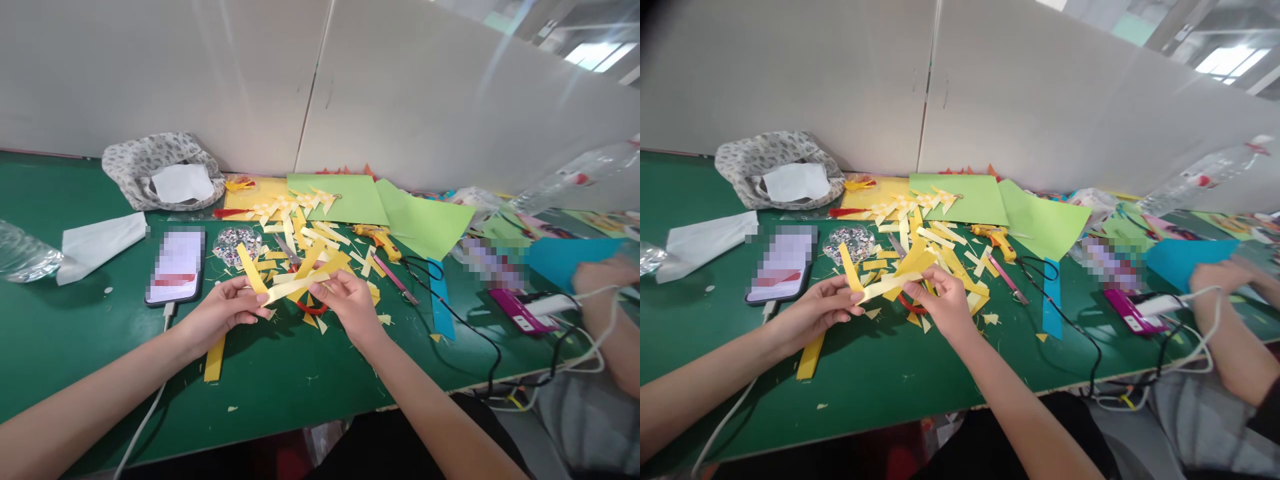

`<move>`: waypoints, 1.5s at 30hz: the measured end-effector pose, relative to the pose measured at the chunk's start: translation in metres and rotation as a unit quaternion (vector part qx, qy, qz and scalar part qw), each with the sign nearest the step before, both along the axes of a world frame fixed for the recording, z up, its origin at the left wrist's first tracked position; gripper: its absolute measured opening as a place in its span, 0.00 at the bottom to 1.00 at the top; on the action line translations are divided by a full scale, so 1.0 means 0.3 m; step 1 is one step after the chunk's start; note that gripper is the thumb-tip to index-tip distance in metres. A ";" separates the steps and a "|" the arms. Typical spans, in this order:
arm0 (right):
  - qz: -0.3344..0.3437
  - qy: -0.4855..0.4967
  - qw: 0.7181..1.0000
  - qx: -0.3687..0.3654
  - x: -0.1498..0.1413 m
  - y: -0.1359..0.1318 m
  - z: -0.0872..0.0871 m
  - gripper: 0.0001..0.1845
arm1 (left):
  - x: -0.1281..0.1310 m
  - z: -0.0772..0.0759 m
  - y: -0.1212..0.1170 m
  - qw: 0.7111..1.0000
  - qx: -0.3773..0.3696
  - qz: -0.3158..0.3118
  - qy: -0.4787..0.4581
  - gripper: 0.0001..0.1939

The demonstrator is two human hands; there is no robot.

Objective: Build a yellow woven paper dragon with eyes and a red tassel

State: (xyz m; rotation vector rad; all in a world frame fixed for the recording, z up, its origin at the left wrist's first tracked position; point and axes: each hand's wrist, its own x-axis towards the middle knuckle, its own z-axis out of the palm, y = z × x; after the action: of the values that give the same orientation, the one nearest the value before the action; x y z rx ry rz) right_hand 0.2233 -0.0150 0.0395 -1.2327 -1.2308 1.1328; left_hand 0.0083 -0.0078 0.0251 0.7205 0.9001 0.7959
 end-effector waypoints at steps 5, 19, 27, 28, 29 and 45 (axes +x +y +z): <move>0.014 0.064 0.998 -0.016 0.018 0.009 -0.001 0.12 | -0.008 -0.004 0.004 0.999 -0.002 0.001 -0.042 0.12; 0.056 -0.107 0.992 0.028 0.047 0.007 0.025 0.09 | 0.008 0.005 -0.008 0.983 0.104 -0.032 0.150 0.10; 0.076 -0.081 0.994 -0.019 0.054 0.009 0.065 0.09 | 0.004 -0.016 -0.007 0.967 0.156 -0.027 0.202 0.10; 0.076 -0.075 0.994 -0.021 0.052 0.009 0.065 0.09 | 0.002 -0.019 -0.007 0.965 0.159 -0.028 0.205 0.10; 0.076 -0.073 0.994 -0.022 0.052 0.008 0.064 0.09 | 0.001 -0.021 -0.008 0.964 0.163 -0.028 0.208 0.11; 0.060 -0.099 0.993 -0.007 -0.009 -0.017 0.011 0.10 | 0.017 -0.011 -0.037 0.966 0.184 -0.087 0.159 0.10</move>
State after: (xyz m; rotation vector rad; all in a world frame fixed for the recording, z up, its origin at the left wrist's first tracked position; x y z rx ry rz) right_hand 0.2207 -0.0200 0.0429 -1.3206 -1.4639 1.1290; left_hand 0.0135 -0.0189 0.0218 1.2647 0.9694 0.7082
